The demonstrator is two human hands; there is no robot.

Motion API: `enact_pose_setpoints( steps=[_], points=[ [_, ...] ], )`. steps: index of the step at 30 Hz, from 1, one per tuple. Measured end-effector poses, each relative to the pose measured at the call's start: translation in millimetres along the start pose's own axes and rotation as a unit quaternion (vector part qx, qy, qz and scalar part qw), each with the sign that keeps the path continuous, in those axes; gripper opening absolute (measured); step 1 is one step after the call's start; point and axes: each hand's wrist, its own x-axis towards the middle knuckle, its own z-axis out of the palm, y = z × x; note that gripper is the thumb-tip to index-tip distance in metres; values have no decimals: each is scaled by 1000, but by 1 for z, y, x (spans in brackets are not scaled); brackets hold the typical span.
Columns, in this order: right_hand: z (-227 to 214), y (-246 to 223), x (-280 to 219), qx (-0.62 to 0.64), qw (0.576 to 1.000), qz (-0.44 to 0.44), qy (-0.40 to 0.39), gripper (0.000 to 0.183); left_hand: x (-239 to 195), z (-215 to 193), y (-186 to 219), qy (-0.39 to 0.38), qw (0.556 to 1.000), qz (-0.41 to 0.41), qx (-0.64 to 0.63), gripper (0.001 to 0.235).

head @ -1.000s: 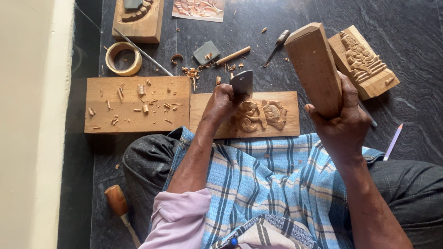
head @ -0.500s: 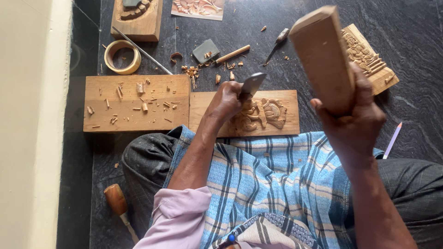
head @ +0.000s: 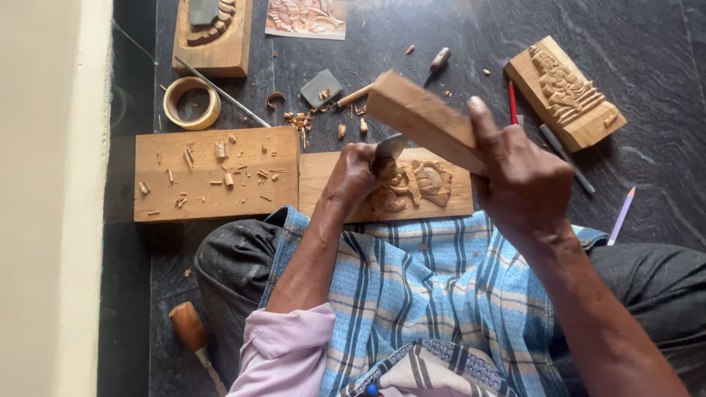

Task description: The person carves a wooden block using a chisel and a wooden mallet. They repeatedly strike the chisel to shape the wood, occasionally adjusting the chisel's position and clearing wood shavings.

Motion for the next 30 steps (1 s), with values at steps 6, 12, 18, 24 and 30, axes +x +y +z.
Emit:
enact_pose_setpoints(
  steps=[6,12,18,24,30],
  points=[
    [3,4,-15,43,997,61,-9,73,8,17,-17,105,993,-13,48,22],
    [-16,13,-21,128,977,169,23,85,18,-6,-28,157,985,69,-3,18],
    [-17,10,-19,142,976,162,25,84,26,1,-33,41,999,-9,-6,23],
    [-16,8,-19,159,976,148,34,79,26,-10,-17,-22,999,-18,-30,7],
    [-16,8,-20,168,974,150,30,81,34,-12,-8,-26,999,-25,28,21]
  ],
)
